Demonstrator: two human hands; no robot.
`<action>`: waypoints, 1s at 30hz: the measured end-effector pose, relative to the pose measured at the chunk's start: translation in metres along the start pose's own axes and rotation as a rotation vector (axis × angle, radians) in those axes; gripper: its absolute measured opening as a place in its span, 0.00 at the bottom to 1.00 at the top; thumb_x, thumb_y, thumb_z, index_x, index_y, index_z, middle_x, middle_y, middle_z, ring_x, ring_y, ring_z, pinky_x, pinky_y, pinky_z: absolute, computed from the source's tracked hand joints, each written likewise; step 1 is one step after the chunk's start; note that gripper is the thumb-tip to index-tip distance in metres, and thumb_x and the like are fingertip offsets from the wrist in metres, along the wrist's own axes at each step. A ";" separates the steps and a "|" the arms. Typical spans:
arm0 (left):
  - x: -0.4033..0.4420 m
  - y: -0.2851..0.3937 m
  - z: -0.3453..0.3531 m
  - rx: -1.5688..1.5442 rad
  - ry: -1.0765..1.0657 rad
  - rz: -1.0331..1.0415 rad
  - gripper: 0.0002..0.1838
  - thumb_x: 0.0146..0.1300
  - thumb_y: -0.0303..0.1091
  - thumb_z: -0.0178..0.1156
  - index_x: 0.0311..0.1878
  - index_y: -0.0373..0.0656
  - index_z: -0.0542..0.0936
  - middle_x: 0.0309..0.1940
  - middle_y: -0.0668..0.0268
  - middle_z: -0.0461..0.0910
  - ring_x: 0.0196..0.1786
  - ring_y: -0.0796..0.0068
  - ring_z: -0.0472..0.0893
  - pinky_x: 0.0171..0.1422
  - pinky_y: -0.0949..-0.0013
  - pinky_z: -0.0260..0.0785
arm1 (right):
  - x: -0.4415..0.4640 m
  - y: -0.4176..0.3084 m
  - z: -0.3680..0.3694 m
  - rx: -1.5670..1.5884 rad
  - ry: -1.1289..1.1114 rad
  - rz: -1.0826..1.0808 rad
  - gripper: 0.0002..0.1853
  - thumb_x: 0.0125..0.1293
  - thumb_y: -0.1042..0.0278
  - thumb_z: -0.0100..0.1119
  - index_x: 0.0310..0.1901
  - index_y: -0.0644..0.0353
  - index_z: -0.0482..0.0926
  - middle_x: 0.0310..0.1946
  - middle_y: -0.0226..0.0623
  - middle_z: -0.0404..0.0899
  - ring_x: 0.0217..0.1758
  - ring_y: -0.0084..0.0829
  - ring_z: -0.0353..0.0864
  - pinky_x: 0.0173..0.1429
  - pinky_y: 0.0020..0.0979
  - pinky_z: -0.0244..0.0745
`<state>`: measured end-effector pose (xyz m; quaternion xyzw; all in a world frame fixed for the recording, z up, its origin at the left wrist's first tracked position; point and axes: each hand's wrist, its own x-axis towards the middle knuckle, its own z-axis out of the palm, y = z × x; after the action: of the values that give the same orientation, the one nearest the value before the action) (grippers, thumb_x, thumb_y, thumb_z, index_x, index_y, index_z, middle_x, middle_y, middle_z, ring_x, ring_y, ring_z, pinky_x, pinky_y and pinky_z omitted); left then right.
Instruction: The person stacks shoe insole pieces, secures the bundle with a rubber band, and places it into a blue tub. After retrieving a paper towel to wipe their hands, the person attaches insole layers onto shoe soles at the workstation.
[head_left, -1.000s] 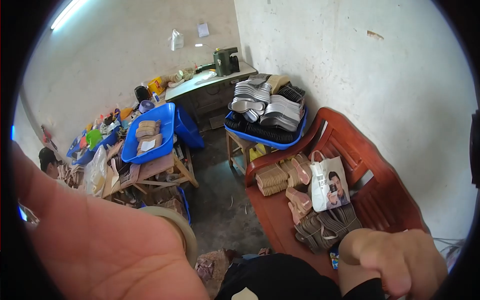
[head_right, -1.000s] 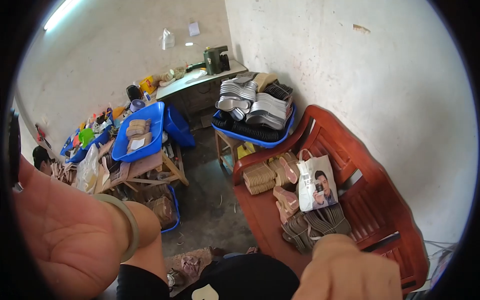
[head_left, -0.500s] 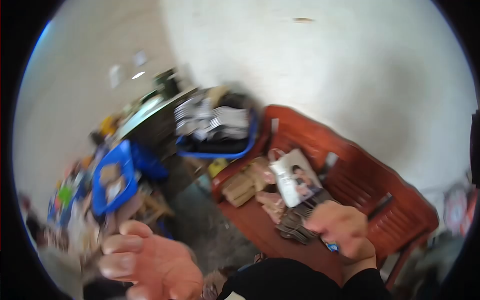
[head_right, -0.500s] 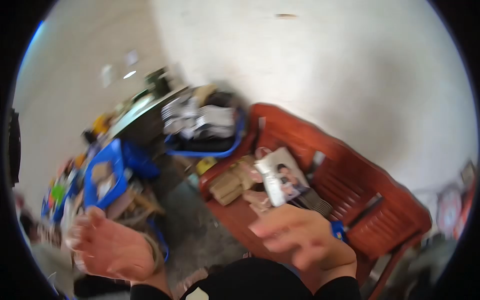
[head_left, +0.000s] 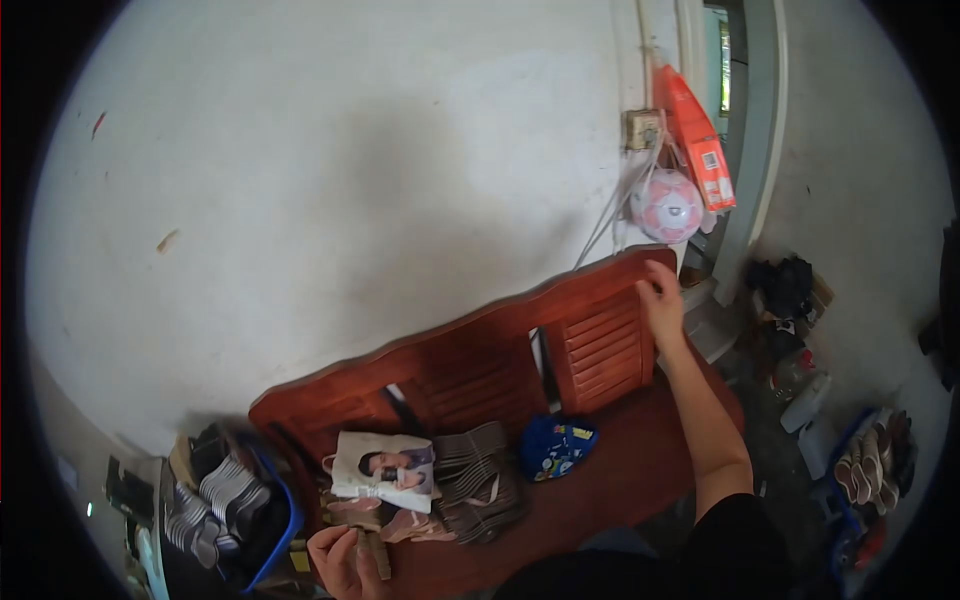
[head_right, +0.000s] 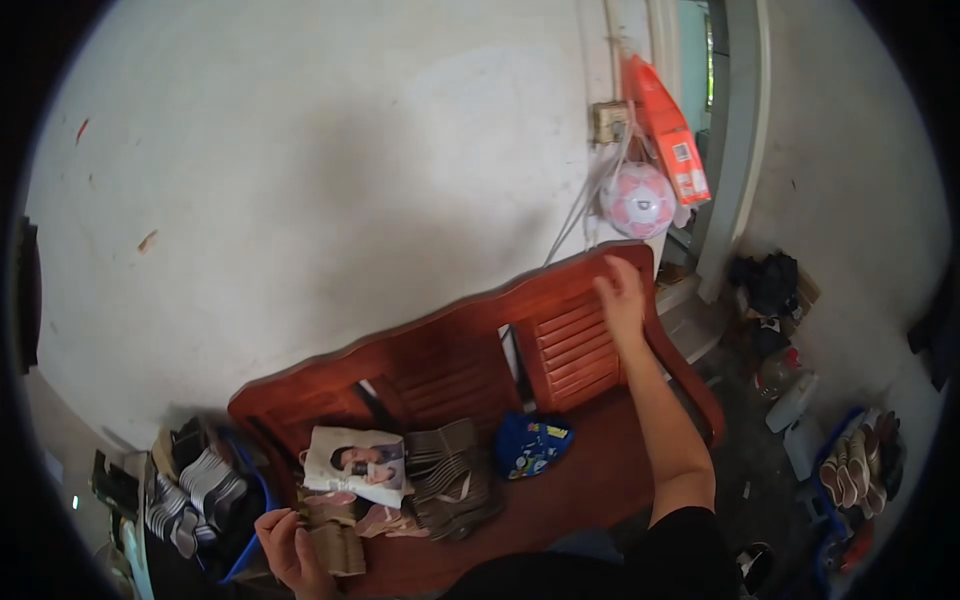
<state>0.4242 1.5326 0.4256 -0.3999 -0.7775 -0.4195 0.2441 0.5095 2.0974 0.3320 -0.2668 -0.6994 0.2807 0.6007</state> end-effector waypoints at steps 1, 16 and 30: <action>0.017 0.011 0.010 -0.005 -0.020 0.110 0.12 0.73 0.30 0.54 0.51 0.33 0.78 0.49 0.52 0.75 0.48 0.56 0.76 0.52 0.57 0.71 | 0.021 0.048 -0.020 0.048 0.091 0.077 0.21 0.61 0.73 0.64 0.56 0.61 0.77 0.56 0.42 0.75 0.58 0.34 0.75 0.59 0.33 0.72; 0.134 0.203 0.125 -0.551 0.358 0.661 0.20 0.70 0.44 0.54 0.65 0.61 0.75 0.38 0.67 0.68 0.35 0.68 0.67 0.32 0.66 0.57 | 0.235 0.344 -0.096 -0.676 -0.183 0.022 0.29 0.58 0.71 0.52 0.64 0.57 0.69 0.66 0.57 0.64 0.60 0.59 0.73 0.61 0.50 0.72; 0.109 0.223 0.082 -0.282 0.449 0.701 0.13 0.70 0.50 0.55 0.56 0.68 0.78 0.31 0.77 0.62 0.33 0.76 0.62 0.36 0.69 0.53 | 0.071 -0.051 -0.092 0.456 -1.875 -0.245 0.08 0.64 0.66 0.62 0.32 0.62 0.82 0.32 0.39 0.81 0.36 0.34 0.82 0.41 0.33 0.75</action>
<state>0.5442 1.7209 0.5622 -0.5679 -0.4576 -0.4899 0.4776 0.5889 2.1189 0.4283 0.2623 -0.8458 0.4436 -0.1380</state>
